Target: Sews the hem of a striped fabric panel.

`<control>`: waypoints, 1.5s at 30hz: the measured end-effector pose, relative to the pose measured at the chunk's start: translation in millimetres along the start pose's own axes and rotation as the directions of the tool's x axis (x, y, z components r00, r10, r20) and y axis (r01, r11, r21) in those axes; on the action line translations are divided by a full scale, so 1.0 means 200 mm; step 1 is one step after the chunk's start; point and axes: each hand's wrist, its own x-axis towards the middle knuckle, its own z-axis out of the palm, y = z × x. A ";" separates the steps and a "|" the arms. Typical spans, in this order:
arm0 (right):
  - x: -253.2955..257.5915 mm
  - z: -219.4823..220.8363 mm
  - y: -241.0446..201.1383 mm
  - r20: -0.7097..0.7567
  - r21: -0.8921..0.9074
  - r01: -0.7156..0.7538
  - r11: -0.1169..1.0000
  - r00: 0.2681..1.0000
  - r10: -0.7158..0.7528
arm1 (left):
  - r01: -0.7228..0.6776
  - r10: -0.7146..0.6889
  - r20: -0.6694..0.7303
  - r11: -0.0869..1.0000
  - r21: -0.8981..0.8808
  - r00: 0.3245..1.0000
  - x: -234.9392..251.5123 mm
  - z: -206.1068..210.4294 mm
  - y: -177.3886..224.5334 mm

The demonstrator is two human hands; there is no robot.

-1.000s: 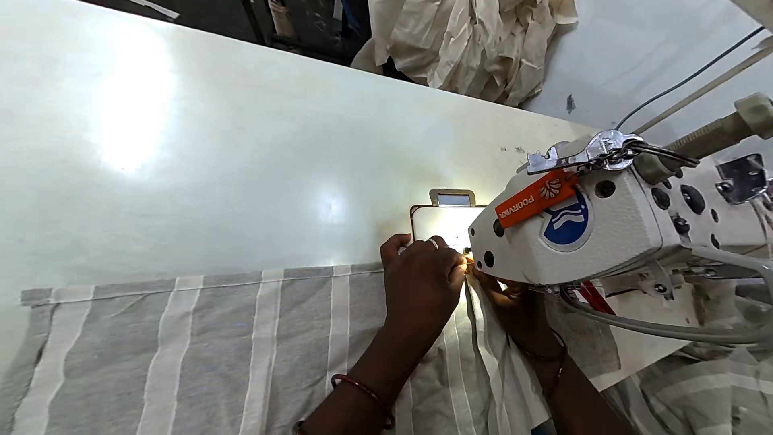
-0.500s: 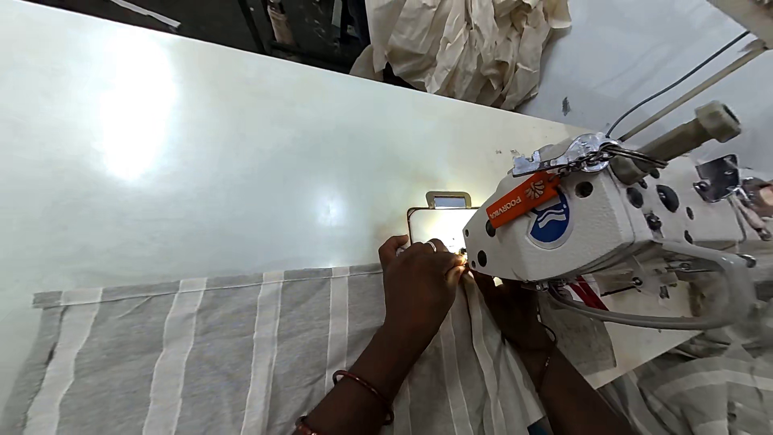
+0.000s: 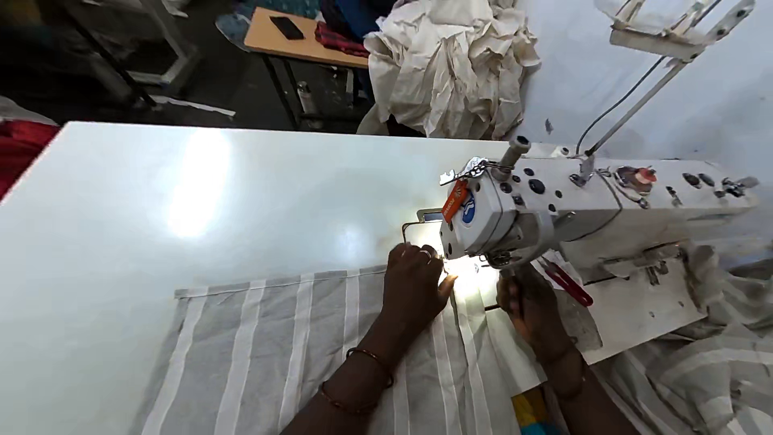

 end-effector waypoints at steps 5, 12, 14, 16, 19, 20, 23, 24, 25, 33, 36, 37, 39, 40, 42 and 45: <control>-0.07 -0.31 -0.13 0.027 -0.790 0.034 0.612 0.999 -0.020 | 0.119 -0.145 0.212 0.984 0.131 0.966 -0.18 0.02 0.20; -0.16 -0.36 -0.10 0.146 -0.855 0.185 0.484 0.982 -0.117 | 0.094 -0.114 0.072 0.966 0.240 0.991 -0.32 0.10 0.22; -0.20 -0.36 -0.08 0.192 -0.866 0.294 0.405 0.943 -0.274 | 0.077 -0.106 0.093 0.959 0.274 0.990 -0.30 0.08 0.21; -0.22 -0.41 -0.10 0.187 -0.890 0.344 0.299 0.874 -0.449 | 0.068 -0.102 0.107 0.955 0.287 0.989 -0.29 0.08 0.19; -0.20 -0.58 -0.17 0.130 -0.966 0.239 0.094 0.770 -0.625 | 0.075 -0.113 0.121 0.958 0.278 0.986 -0.29 0.09 0.18; -0.18 -0.66 -0.18 0.110 -0.985 0.171 0.034 0.762 -0.638 | 0.076 -0.112 0.119 0.959 0.273 0.986 -0.29 0.09 0.17; -0.10 -0.90 -0.15 0.084 -0.996 0.074 -0.041 0.807 -0.585 | 0.074 -0.108 0.119 0.963 0.259 0.987 -0.29 0.09 0.17; -0.08 -0.96 -0.11 0.104 -0.995 0.089 -0.054 0.801 -0.590 | 0.083 -0.121 0.135 0.963 0.257 0.983 -0.29 0.09 0.17; -0.07 -1.00 -0.08 0.125 -0.992 0.110 -0.062 0.793 -0.596 | 0.092 -0.132 0.147 0.963 0.255 0.980 -0.29 0.08 0.18; -0.05 -1.04 0.00 0.173 -0.985 0.145 -0.098 0.721 -0.671 | 0.092 -0.138 0.152 0.957 0.275 0.979 -0.26 0.09 0.17; -0.04 -1.05 0.00 0.158 -0.987 0.146 -0.071 0.765 -0.625 | 0.087 -0.136 0.153 0.954 0.288 0.979 -0.27 0.09 0.17; -0.04 -1.06 0.00 0.151 -0.988 0.141 -0.064 0.786 -0.600 | 0.082 -0.132 0.157 0.953 0.290 0.979 -0.27 0.09 0.18; -0.04 -1.06 -0.01 0.146 -0.988 0.144 -0.051 0.800 -0.582 | 0.084 -0.139 0.167 0.949 0.303 0.976 -0.29 0.08 0.20; -0.04 -1.06 0.00 0.144 -0.988 0.145 -0.046 0.786 -0.601 | 0.081 -0.136 0.160 0.947 0.311 0.978 -0.30 0.08 0.21; -0.06 -1.05 0.00 0.146 -0.989 0.134 -0.070 0.736 -0.661 | 0.073 -0.124 0.144 0.947 0.313 0.982 -0.30 0.08 0.21; -0.06 -1.04 0.01 0.157 -0.987 0.132 -0.088 0.727 -0.669 | 0.080 -0.132 0.158 0.951 0.300 0.979 -0.30 0.09 0.19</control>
